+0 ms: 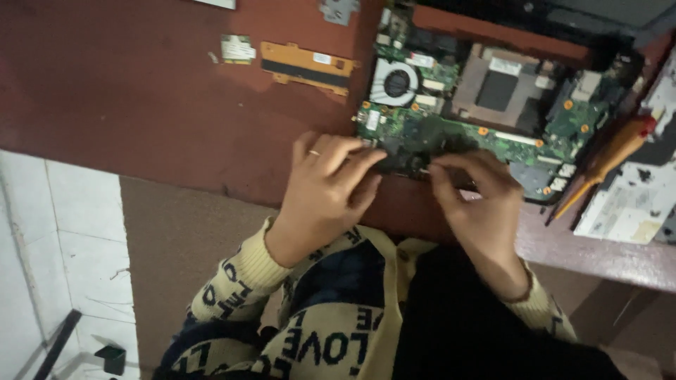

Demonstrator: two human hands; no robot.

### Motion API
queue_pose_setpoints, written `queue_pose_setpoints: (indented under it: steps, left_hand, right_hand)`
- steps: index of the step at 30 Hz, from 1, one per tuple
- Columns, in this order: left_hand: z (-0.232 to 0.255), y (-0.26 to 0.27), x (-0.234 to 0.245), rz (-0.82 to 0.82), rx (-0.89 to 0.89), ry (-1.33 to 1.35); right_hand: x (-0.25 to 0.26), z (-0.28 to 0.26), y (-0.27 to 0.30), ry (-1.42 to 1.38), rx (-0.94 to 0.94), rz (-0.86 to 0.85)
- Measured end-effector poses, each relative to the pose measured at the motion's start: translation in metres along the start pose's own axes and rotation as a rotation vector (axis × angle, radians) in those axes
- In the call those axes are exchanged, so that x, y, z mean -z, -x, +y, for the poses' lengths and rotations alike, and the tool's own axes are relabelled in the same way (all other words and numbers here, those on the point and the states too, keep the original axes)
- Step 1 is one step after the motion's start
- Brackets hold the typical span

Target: A person is seen repairing a laptop by connecting internal ribbon cables to the motherboard and using a screwdriver to secure components.

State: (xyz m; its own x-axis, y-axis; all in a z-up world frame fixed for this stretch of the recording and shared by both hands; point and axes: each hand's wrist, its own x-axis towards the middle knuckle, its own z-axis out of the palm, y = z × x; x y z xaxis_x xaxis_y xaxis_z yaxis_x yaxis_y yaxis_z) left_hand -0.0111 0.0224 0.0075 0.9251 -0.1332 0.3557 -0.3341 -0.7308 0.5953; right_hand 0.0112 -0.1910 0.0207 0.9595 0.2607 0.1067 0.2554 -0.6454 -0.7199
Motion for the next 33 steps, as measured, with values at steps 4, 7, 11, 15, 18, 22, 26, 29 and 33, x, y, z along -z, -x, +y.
queue_pose_setpoints:
  steps: [4, 7, 11, 15, 18, 22, 26, 29, 33]
  left_hand:
    - [-0.029, 0.012, 0.028, 0.103, 0.027, -0.171]
    - [-0.039, 0.012, 0.056, 0.122, 0.355, -0.26]
    - [-0.064, 0.017, 0.064, 0.217, 0.514, -0.278]
    - [-0.072, 0.009, 0.07, 0.213, 0.442, -0.239]
    - [-0.071, 0.0, 0.075, 0.115, 0.429, -0.334]
    - [-0.075, 0.003, 0.067, 0.083, 0.37, -0.423]
    - [-0.072, -0.002, 0.069, 0.024, 0.358, -0.451]
    - [-0.063, -0.007, 0.061, 0.023, 0.33, -0.391]
    - [-0.057, -0.016, 0.035, -0.011, 0.356, -0.208]
  right_hand:
    - [0.012, -0.005, -0.001, 0.018, 0.001, 0.044]
    - [0.018, -0.021, -0.005, 0.052, -0.118, 0.025]
    - [0.012, -0.022, -0.015, 0.018, -0.136, 0.036]
    - [0.011, -0.024, -0.025, 0.096, -0.166, 0.029]
    - [0.022, -0.028, -0.041, 0.126, -0.199, 0.068]
    - [0.05, -0.017, -0.048, 0.242, -0.259, 0.207]
    - [0.078, 0.005, -0.043, 0.293, -0.281, 0.369]
    - [0.092, 0.034, -0.03, 0.601, -0.341, 0.364]
    - [0.089, 0.093, -0.006, 0.564, -0.558, 0.268]
